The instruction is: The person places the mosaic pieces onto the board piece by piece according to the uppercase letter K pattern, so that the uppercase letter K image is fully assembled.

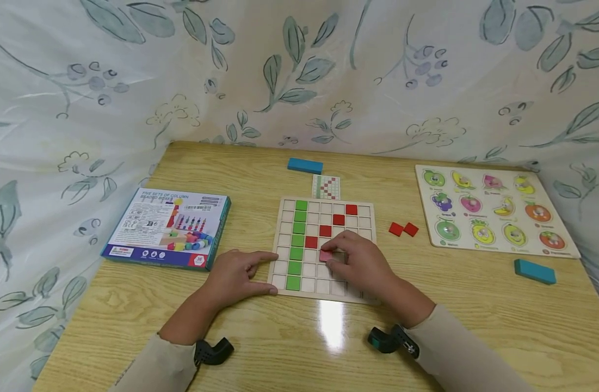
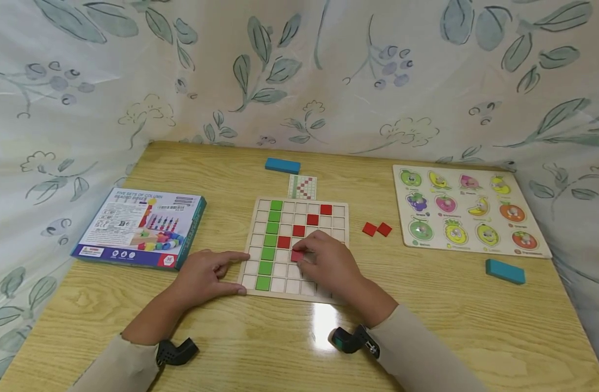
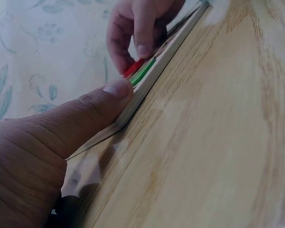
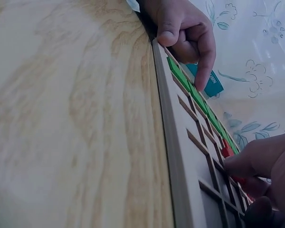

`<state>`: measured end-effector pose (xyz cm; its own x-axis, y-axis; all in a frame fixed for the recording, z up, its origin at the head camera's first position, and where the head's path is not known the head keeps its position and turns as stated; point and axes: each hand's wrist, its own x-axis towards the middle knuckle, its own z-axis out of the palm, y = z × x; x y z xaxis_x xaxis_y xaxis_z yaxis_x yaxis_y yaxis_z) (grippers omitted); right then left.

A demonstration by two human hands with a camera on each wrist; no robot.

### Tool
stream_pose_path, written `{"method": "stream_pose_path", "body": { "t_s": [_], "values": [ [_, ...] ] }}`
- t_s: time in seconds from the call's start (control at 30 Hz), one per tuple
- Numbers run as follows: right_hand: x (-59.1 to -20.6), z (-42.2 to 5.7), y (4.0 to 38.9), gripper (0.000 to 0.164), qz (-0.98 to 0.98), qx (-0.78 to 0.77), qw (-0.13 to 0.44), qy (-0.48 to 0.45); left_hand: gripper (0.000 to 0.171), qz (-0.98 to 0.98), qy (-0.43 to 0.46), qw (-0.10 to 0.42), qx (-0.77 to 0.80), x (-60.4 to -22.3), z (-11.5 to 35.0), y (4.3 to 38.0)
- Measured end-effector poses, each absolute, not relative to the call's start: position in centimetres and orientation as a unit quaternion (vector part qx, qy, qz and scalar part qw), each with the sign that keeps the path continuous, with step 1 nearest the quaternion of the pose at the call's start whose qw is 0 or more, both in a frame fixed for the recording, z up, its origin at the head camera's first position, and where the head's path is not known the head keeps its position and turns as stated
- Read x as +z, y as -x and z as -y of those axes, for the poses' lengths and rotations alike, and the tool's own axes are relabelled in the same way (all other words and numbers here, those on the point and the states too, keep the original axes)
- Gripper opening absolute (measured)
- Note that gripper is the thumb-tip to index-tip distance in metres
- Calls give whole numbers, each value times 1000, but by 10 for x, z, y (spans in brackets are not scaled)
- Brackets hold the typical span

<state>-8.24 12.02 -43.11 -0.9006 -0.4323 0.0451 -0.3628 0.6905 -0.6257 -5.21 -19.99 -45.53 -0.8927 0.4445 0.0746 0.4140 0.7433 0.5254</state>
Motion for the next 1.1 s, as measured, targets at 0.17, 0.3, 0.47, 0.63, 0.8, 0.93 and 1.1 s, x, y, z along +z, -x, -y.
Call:
{"method": "stream_pose_path", "body": {
  "t_s": [0.17,0.3,0.47,0.63,0.8,0.93,1.1],
  "values": [
    [-430,-118,83,23,-922,-318,65,210,69,-934,-228,32,273,-454,200,52],
    [-428,-117,83,24,-923,-318,76,205,69,-934,-226,32,274,-454,200,52],
    [-426,-115,83,24,-924,-315,83,199,68,-932,-231,27,277,-453,200,52],
    [-426,-114,82,25,-926,-314,85,192,68,-933,-234,26,274,-453,200,52],
    [-427,-115,81,27,-925,-321,95,178,69,-934,-228,39,271,-452,200,52],
    [-429,-115,80,29,-924,-326,93,176,68,-933,-230,36,273,-452,200,51],
    [-431,-118,79,32,-921,-334,85,180,68,-933,-232,32,272,-452,200,52]
  ]
}}
